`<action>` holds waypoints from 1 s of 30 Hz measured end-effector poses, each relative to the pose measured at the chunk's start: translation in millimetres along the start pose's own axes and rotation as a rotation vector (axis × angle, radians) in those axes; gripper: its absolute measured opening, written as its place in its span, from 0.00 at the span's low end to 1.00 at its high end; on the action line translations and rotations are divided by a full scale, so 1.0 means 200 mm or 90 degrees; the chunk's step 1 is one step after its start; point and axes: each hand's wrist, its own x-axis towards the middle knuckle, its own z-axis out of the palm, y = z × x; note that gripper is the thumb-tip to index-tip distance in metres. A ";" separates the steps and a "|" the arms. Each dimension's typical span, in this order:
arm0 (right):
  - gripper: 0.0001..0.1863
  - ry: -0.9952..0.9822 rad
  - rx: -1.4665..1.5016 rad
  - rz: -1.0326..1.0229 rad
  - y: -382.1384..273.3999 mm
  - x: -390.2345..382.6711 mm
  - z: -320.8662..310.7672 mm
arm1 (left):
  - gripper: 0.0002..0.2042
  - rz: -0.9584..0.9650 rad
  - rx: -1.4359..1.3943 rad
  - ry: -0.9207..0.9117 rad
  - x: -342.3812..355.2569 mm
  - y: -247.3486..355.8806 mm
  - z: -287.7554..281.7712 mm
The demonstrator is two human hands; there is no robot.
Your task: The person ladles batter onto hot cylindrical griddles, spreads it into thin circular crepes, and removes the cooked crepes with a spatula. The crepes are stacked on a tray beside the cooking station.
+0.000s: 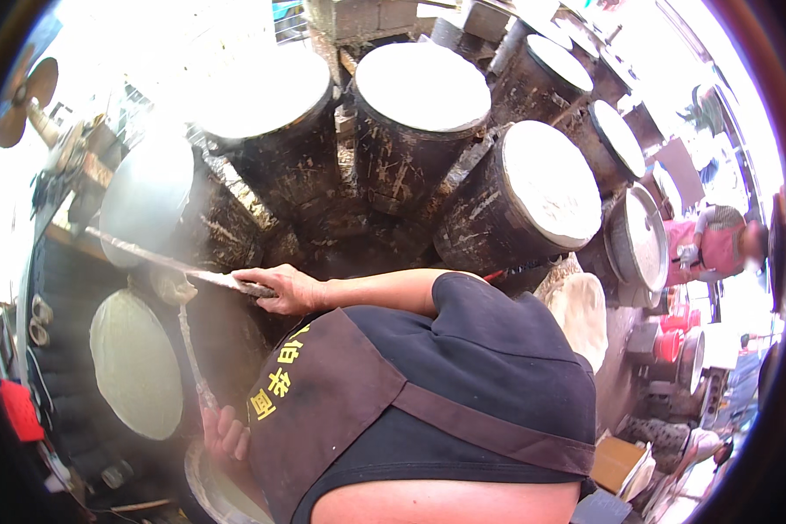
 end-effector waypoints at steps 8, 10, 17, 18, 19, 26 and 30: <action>0.32 -0.046 0.025 -0.247 0.27 0.28 0.19 | 0.25 -0.013 0.399 0.086 0.03 0.12 -0.30; 0.31 -0.188 0.030 -0.258 -0.01 0.31 0.09 | 0.25 0.046 0.210 0.194 0.12 -0.01 -0.09; 0.18 -0.319 -0.121 -0.301 -0.33 0.05 -0.01 | 0.25 0.010 0.245 0.242 0.28 -0.06 0.08; 0.16 -0.332 -0.144 -0.304 -0.34 0.01 0.04 | 0.25 0.006 0.268 0.247 0.28 -0.08 0.09; 0.13 -0.267 -0.144 -0.328 -0.32 -0.05 0.09 | 0.25 -0.007 0.286 0.244 0.30 -0.09 0.11; 0.21 -0.142 -0.033 -0.162 -0.47 -0.54 -0.13 | 0.25 -0.119 0.401 0.272 0.47 -0.34 0.25; 0.22 0.232 -0.200 0.148 -0.37 -0.92 -0.45 | 0.26 -0.153 0.334 0.130 0.49 -0.35 0.14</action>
